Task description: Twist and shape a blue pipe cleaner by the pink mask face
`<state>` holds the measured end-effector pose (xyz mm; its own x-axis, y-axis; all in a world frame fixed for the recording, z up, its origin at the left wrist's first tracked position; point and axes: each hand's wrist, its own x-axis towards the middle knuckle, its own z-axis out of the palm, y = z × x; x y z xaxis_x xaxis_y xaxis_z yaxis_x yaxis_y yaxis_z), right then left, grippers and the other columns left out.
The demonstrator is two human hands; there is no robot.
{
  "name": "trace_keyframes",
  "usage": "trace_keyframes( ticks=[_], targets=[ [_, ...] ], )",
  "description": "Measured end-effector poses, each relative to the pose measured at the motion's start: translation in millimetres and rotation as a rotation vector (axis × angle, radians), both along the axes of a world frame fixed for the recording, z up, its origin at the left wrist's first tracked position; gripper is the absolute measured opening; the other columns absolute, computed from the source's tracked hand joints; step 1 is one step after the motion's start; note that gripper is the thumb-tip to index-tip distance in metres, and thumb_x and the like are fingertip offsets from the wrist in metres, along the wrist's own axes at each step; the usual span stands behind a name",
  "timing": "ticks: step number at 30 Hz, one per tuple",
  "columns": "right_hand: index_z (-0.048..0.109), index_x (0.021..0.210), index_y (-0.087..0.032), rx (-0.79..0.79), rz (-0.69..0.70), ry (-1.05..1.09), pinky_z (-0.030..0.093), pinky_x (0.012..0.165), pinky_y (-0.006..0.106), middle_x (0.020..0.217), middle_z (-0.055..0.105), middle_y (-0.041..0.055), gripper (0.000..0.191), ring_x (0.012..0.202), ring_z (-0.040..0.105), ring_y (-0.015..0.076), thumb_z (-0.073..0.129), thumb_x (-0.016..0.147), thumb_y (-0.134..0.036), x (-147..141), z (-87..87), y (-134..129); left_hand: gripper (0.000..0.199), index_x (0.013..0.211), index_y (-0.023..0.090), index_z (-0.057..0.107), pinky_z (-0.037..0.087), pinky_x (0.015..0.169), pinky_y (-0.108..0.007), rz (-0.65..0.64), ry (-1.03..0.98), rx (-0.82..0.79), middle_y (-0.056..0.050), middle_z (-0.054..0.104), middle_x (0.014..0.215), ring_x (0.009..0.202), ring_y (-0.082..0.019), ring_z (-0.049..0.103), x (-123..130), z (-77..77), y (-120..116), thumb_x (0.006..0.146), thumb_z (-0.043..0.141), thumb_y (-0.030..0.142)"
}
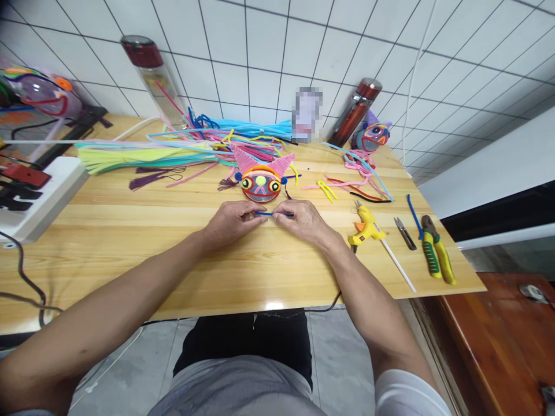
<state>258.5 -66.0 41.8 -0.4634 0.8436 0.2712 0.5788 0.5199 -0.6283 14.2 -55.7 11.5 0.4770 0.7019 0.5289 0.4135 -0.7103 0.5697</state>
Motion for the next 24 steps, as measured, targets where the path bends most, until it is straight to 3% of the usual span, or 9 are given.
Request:
trace_keyframes(
  ticks=[11,18,24],
  targets=[
    [0.082,0.091,-0.017,-0.093,-0.045,0.006,0.043,0.064,0.025,0.073,0.076,0.0017,0.025,0.065,0.063,0.0140,0.065,0.094,-0.034,-2.1,0.5,-3.9,0.015,0.098,0.019,0.084,0.055,0.074,-0.024,0.035,0.025,0.036,-0.005,0.085,0.088,0.075,-0.016,0.077,0.1,-1.3,1.1,0.099,0.070,0.025],
    [0.080,0.086,-0.017,-0.105,-0.032,0.012,0.044,0.066,0.025,0.073,0.076,0.0011,0.023,0.067,0.063,0.0140,0.063,0.094,-0.031,-2.5,1.4,-3.8,0.022,0.114,0.015,0.080,0.056,0.071,-0.023,0.024,0.008,0.080,-0.006,0.084,0.090,0.070,-0.014,0.074,0.0,-5.4,2.8,0.095,0.077,0.025],
    [0.078,0.082,-0.018,-0.155,-0.030,0.034,0.045,0.066,0.025,0.073,0.076,0.0009,0.024,0.066,0.065,0.0140,0.062,0.094,-0.031,-4.8,4.8,-5.9,0.014,0.102,0.018,0.082,0.056,0.074,-0.024,0.034,0.050,0.112,-0.006,0.084,0.089,0.075,-0.015,0.076,-1.3,-2.7,3.0,0.099,0.072,0.027]
  ],
)
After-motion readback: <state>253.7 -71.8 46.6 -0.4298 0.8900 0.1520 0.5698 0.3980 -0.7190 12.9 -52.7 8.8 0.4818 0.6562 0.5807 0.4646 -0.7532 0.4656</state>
